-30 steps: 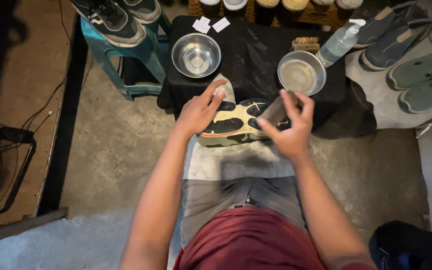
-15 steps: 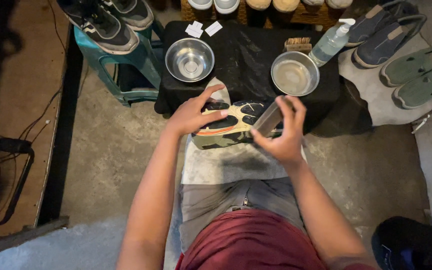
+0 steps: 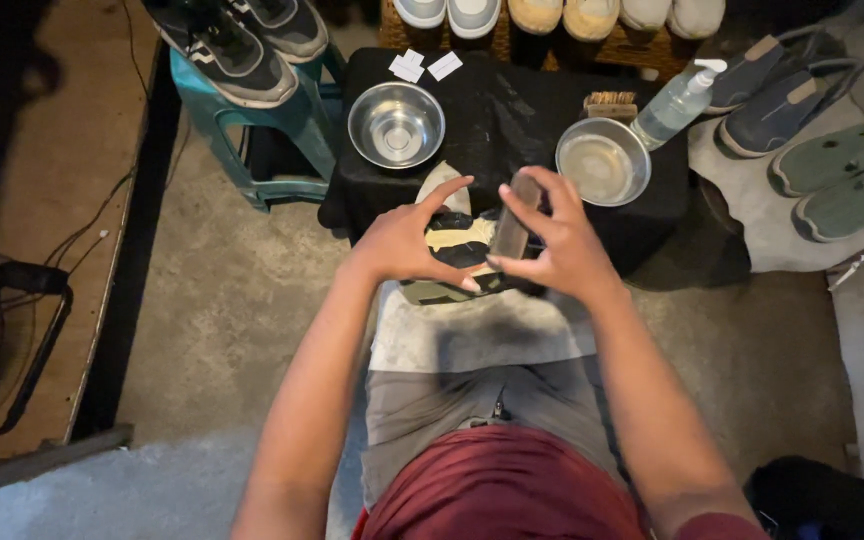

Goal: The person scrubs the sole of a sneaker with a small rectangular block, then wipes the sole with a cloth. The shoe is held on the lap over a cloth, and the person repeatedly scrubs and wipes the same sole area.

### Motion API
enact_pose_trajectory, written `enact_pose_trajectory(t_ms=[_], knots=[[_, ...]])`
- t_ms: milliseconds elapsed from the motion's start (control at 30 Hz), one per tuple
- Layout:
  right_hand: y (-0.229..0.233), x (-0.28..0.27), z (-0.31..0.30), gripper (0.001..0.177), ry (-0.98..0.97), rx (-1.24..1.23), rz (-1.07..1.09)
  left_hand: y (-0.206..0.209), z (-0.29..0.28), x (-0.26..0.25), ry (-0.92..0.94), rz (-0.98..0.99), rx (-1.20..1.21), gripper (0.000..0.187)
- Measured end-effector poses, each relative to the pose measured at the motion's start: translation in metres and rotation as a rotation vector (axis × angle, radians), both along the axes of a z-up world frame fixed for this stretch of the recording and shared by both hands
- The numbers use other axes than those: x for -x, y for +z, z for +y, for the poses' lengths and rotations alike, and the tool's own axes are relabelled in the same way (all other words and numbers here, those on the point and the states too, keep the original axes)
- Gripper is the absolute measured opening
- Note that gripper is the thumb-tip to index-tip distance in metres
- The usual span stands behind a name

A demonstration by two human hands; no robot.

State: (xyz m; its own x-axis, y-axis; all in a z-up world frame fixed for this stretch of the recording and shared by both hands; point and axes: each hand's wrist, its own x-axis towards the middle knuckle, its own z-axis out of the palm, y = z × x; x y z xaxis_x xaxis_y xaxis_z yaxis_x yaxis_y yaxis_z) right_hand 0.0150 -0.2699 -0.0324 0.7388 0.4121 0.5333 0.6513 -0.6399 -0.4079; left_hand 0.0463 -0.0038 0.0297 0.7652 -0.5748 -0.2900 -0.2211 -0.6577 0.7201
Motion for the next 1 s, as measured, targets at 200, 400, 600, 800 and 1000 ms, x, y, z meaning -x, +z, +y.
enact_pose_trajectory(t_ms=[200,400,600,800,1000], knots=[[0.016,-0.006,-0.015,0.082,0.235,0.035,0.119,-0.003,-0.001,-0.002,-0.044,0.019,-0.007,0.123],[0.021,-0.008,-0.010,0.089,0.242,-0.008,0.146,-0.011,-0.003,-0.002,-0.017,-0.003,-0.016,0.122],[0.027,0.009,-0.004,0.079,0.230,0.010,0.218,-0.021,-0.004,-0.006,0.019,-0.009,-0.011,0.118],[0.003,-0.007,-0.009,0.090,0.204,-0.027,0.221,-0.029,-0.001,-0.003,0.010,-0.045,0.007,0.114],[0.006,-0.013,-0.016,0.083,0.185,0.024,0.132,-0.022,-0.006,-0.004,-0.003,-0.047,-0.005,0.105]])
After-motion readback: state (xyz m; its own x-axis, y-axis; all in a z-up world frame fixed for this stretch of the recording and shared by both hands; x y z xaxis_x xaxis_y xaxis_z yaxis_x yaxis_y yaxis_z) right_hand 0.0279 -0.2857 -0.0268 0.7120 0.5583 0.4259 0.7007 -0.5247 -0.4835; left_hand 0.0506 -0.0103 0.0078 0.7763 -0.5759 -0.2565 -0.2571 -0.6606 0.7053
